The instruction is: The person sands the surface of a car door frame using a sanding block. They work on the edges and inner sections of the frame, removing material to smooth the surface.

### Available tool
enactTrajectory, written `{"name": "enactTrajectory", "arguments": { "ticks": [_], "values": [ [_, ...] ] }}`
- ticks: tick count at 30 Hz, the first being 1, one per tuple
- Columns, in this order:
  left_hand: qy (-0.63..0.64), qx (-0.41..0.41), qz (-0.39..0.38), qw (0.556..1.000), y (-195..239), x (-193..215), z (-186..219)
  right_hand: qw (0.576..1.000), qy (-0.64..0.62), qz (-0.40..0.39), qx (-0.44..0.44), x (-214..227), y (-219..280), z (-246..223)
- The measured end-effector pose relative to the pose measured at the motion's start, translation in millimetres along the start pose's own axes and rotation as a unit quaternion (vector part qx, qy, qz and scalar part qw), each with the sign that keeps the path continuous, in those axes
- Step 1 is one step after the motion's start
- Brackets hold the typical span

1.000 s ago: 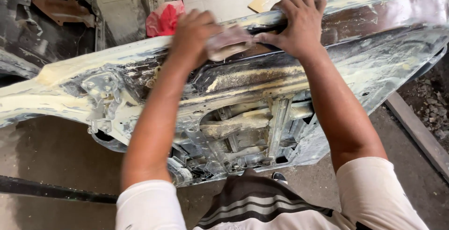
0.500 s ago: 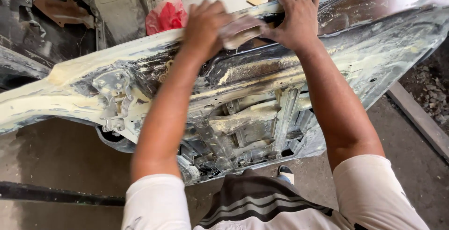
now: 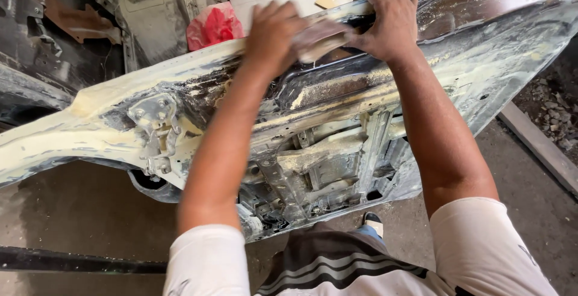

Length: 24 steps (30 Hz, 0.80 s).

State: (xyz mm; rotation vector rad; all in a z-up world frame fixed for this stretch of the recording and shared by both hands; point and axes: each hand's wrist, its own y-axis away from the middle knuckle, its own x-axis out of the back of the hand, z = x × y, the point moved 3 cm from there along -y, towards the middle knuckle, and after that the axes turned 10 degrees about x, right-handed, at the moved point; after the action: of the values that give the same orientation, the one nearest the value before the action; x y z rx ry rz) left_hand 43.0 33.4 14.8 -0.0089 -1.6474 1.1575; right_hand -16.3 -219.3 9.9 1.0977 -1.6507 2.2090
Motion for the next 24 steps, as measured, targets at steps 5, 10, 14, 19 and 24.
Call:
{"name": "enactTrajectory", "arguments": {
  "ticks": [5,10,14,19,24],
  "values": [
    [0.048,-0.001,-0.038,0.998,-11.6,1.4,13.1,1.000,0.004,0.003,-0.001,-10.4,13.4,11.4],
    [-0.072,-0.005,-0.053,0.996,44.3,59.6,-44.6,1.000,-0.018,0.015,0.003,1.2,-0.5,-3.5],
    [0.000,0.010,-0.045,0.999,18.5,37.0,-17.1,1.000,-0.006,0.009,-0.005,-0.2,-1.3,-0.9],
    [0.029,0.016,-0.042,0.999,-11.6,-0.7,21.1,1.000,0.003,0.007,-0.007,-9.3,7.1,8.3],
    [-0.045,0.015,-0.056,0.997,43.0,64.8,-36.5,1.000,-0.021,-0.007,-0.015,5.0,-4.7,-3.7]
  ]
}}
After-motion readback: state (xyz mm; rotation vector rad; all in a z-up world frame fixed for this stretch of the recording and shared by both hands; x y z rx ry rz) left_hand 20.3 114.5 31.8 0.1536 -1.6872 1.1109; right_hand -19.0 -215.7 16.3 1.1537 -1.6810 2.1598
